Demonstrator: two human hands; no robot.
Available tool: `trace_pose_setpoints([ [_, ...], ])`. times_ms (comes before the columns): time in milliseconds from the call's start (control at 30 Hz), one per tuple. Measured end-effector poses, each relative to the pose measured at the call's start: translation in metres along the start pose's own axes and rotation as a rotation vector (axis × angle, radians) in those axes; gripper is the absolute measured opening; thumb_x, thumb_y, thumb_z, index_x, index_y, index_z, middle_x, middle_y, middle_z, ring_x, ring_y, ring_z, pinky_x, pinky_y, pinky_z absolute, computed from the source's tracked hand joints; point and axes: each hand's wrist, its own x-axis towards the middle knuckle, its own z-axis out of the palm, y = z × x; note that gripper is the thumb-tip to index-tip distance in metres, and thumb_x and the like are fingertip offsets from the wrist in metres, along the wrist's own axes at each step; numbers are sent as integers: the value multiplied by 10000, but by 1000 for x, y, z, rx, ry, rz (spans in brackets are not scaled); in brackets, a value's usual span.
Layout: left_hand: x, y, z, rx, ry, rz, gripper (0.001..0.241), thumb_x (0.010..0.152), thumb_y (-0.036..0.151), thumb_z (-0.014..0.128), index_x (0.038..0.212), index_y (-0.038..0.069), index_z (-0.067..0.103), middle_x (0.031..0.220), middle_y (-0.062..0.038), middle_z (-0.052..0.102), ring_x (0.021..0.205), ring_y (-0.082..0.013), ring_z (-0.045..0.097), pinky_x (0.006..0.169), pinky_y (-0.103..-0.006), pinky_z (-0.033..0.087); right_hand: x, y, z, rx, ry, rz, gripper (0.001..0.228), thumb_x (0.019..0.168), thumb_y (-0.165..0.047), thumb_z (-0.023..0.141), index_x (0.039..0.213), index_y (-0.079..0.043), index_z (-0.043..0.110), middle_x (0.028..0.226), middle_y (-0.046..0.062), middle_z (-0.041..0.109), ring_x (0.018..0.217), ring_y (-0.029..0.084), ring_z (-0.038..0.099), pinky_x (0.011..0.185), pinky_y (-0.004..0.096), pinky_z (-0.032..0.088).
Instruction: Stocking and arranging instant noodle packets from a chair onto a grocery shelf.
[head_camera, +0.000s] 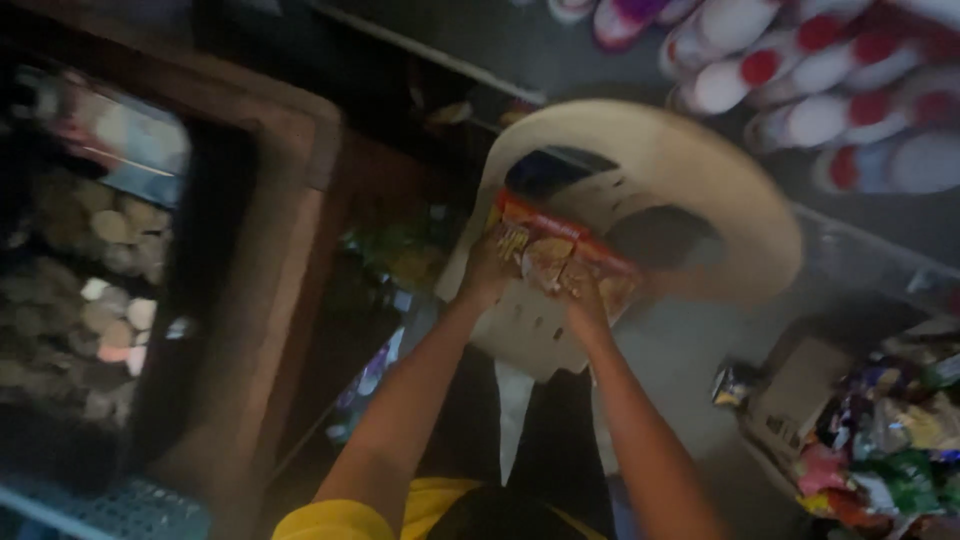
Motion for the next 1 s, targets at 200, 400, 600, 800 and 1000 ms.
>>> trace_pose_setpoints([
  [200, -47, 38, 2, 179, 22, 180, 550, 880, 113, 738, 1371, 0, 517, 1301, -166, 635, 1205, -319, 629, 1017, -434, 505, -85, -88, -47, 122, 42, -161, 570, 950, -131, 585, 1504, -167, 458, 1498, 45, 514, 1284, 210, 570, 955, 430, 495],
  [400, -100, 183, 5, 158, 271, 445, 704, 920, 183, 758, 1519, 17, 430, 1440, -229, 550, 1320, -388, 536, 1102, -452, 433, -132, -153, -92, 193, 112, -619, 555, 931, -60, 605, 1476, -91, 504, 1488, 65, 560, 1275, 205, 585, 1052, 363, 481],
  [600, -118, 273, 4, 164, 247, 570, 813, 868, 178, 780, 1544, 25, 355, 1537, -224, 465, 1424, -372, 420, 1172, -439, 322, -191, -234, -122, 250, 111, -718, 530, 932, -33, 621, 1452, -41, 517, 1478, 76, 562, 1283, 215, 553, 1087, 346, 429],
  [800, -139, 360, -12, 51, 217, 739, 788, 897, 116, 769, 1550, 17, 339, 1580, -218, 421, 1490, -368, 379, 1211, -435, 296, -254, -320, -134, 221, 88, -806, 527, 938, -31, 582, 1458, -45, 503, 1468, 81, 577, 1320, 187, 563, 1082, 332, 451],
  [1000, -155, 449, -48, 29, 264, 799, 799, 840, 114, 761, 1535, 41, 373, 1502, -189, 481, 1402, -333, 477, 1173, -401, 368, -283, -400, -141, 71, 112, -1075, 533, 955, -19, 596, 1482, -36, 518, 1476, 105, 593, 1243, 227, 584, 1000, 355, 523],
])
